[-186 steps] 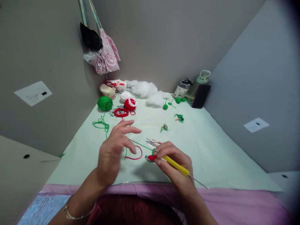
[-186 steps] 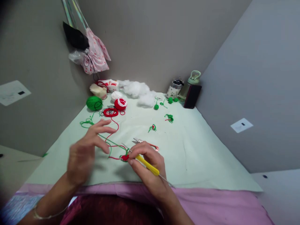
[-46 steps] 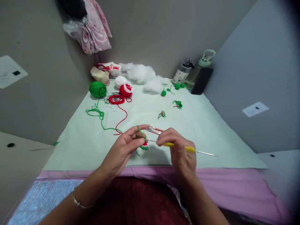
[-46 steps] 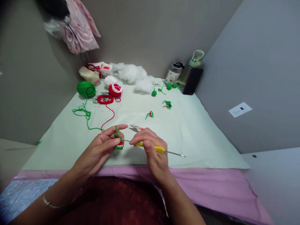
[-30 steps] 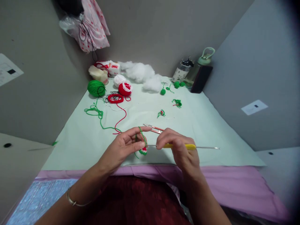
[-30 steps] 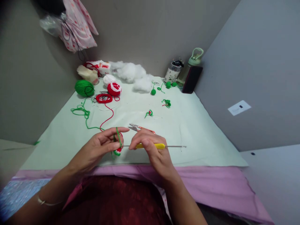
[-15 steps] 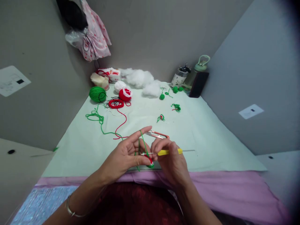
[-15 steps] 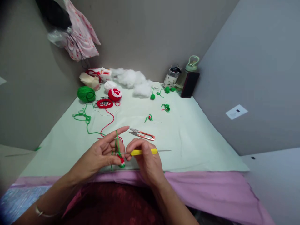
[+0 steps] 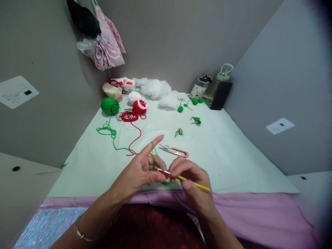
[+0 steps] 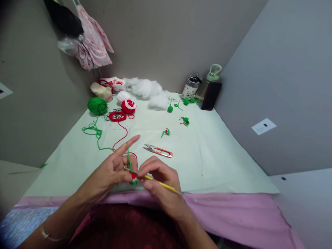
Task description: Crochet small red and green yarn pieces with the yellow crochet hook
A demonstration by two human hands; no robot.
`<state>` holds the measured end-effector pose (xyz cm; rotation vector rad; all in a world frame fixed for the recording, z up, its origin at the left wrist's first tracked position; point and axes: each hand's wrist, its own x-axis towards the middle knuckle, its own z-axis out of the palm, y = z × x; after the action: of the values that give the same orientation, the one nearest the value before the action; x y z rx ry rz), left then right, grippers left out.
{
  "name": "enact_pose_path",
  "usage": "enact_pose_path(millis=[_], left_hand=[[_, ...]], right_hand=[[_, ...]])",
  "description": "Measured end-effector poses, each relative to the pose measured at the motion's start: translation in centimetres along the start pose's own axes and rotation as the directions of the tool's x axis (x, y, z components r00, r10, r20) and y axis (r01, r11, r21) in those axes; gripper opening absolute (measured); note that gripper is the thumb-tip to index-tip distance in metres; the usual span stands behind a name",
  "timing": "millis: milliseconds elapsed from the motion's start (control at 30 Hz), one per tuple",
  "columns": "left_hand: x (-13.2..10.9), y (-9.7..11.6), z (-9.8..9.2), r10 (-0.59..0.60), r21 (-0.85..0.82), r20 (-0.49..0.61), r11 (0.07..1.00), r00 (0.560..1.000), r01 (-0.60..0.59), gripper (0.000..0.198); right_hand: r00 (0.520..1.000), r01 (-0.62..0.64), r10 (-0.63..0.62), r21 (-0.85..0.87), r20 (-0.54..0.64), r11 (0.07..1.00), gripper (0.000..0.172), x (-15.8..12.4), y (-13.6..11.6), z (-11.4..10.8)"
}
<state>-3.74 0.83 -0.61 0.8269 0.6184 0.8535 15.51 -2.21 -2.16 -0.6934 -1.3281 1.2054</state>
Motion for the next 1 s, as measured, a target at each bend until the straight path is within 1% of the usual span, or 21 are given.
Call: enact_pose_path(millis=[33, 67, 100, 133, 167, 233, 267, 300, 333, 367, 433, 500, 567, 633, 667, 733, 767, 833, 900, 933, 1000], left_hand=[[0.0, 0.0, 0.3, 0.053, 0.022, -0.084, 0.998, 0.995, -0.051, 0.110], [0.0, -0.1, 0.6, 0.104, 0.060, -0.167, 0.994, 0.981, -0.095, 0.109], [0.0, -0.1, 1.0, 0.148, 0.106, -0.237, 0.986, 0.960, -0.126, 0.109], [0.0, -0.2, 1.3, 0.185, 0.150, -0.293, 0.978, 0.938, -0.146, 0.110], [0.0, -0.3, 1.5, 0.216, 0.185, -0.337, 0.970, 0.917, -0.160, 0.110], [0.0, -0.6, 1.9, 0.255, 0.223, -0.385, 0.958, 0.887, -0.179, 0.106], [0.0, -0.7, 2.0, 0.259, 0.227, -0.392, 0.957, 0.883, -0.180, 0.103], [0.0, -0.9, 2.0, 0.253, 0.219, -0.393, 0.959, 0.884, -0.177, 0.101], [0.0, -1.0, 2.0, 0.239, 0.201, -0.389, 0.964, 0.889, -0.172, 0.099], [0.1, -1.0, 1.9, 0.217, 0.174, -0.378, 0.971, 0.900, -0.161, 0.096], [0.1, -1.2, 1.7, 0.170, 0.105, -0.340, 0.984, 0.925, -0.143, 0.089], [0.1, -1.4, 1.6, 0.142, 0.037, -0.299, 0.990, 0.944, -0.137, 0.083], [0.1, -1.6, 1.5, 0.135, 0.004, -0.282, 0.990, 0.950, -0.139, 0.082], [0.0, -1.8, 1.6, 0.144, 0.006, -0.288, 0.989, 0.947, -0.148, 0.086], [0.0, -1.9, 1.7, 0.151, 0.014, -0.293, 0.988, 0.944, -0.153, 0.089], [-0.1, -2.0, 1.8, 0.160, 0.027, -0.297, 0.987, 0.941, -0.159, 0.092], [-0.1, -2.0, 1.9, 0.164, 0.030, -0.297, 0.986, 0.941, -0.163, 0.092], [-0.1, -1.8, 2.0, 0.168, 0.027, -0.294, 0.986, 0.941, -0.167, 0.088], [-0.1, -1.6, 2.0, 0.168, 0.009, -0.288, 0.985, 0.943, -0.173, 0.080], [-0.1, -1.5, 2.0, 0.165, -0.008, -0.282, 0.985, 0.945, -0.174, 0.076], [0.0, -1.4, 2.1, 0.149, -0.043, -0.267, 0.985, 0.952, -0.167, 0.072]], right_hand=[[1.000, 0.026, -0.027, -0.086, -0.011, 0.996, 0.013, 0.0, -0.1, 0.1], [0.998, 0.061, -0.066, -0.190, -0.024, 0.980, 0.006, -0.1, -0.1, 0.1], [0.992, 0.109, -0.125, -0.303, -0.035, 0.947, 0.008, -0.2, -0.1, 0.3], [0.980, 0.165, -0.197, -0.419, -0.036, 0.893, 0.014, -0.2, 0.1, 0.4], [0.960, 0.225, -0.280, -0.528, -0.025, 0.819, 0.019, -0.3, 0.2, 0.6], [0.903, 0.323, -0.429, -0.701, 0.028, 0.636, 0.027, -0.6, 0.6, 0.9], [0.876, 0.350, -0.479, -0.753, 0.053, 0.558, 0.030, -0.7, 0.8, 1.0], [0.858, 0.365, -0.509, -0.779, 0.069, 0.510, 0.032, -0.8, 0.9, 1.2], [0.851, 0.365, -0.521, -0.784, 0.063, 0.502, 0.033, -0.9, 1.0, 1.3], [0.851, 0.359, -0.524, -0.768, 0.036, 0.530, 0.031, -0.9, 1.0, 1.4], [0.868, 0.325, -0.494, -0.687, -0.056, 0.650, 0.027, -0.9, 1.0, 1.5], [0.888, 0.290, -0.438, -0.567, -0.140, 0.771, 0.020, -0.8, 1.1, 1.5], [0.908, 0.257, -0.372, -0.443, -0.194, 0.859, 0.011, -0.5, 1.3, 1.4], [0.917, 0.230, -0.323, -0.352, -0.232, 0.907, 0.002, -0.2, 1.6, 1.2], [0.917, 0.219, -0.311, -0.337, -0.249, 0.916, 0.005, 0.0, 1.6, 1.1], [0.909, 0.206, -0.322, -0.385, -0.265, 0.900, 0.007, 0.1, 1.6, 1.0], [0.904, 0.210, -0.346, -0.445, -0.250, 0.871, 0.008, 0.1, 1.5, 1.0], [0.887, 0.257, -0.430, -0.594, -0.169, 0.762, 0.022, 0.0, 1.4, 1.2], [0.847, 0.335, -0.529, -0.715, -0.057, 0.613, 0.035, -0.2, 1.5, 1.3], [0.818, 0.364, -0.574, -0.752, -0.024, 0.550, 0.038, -0.2, 1.6, 1.4], [0.776, 0.386, -0.631, -0.793, 0.003, 0.471, 0.041, -0.3, 2.0, 1.4]])
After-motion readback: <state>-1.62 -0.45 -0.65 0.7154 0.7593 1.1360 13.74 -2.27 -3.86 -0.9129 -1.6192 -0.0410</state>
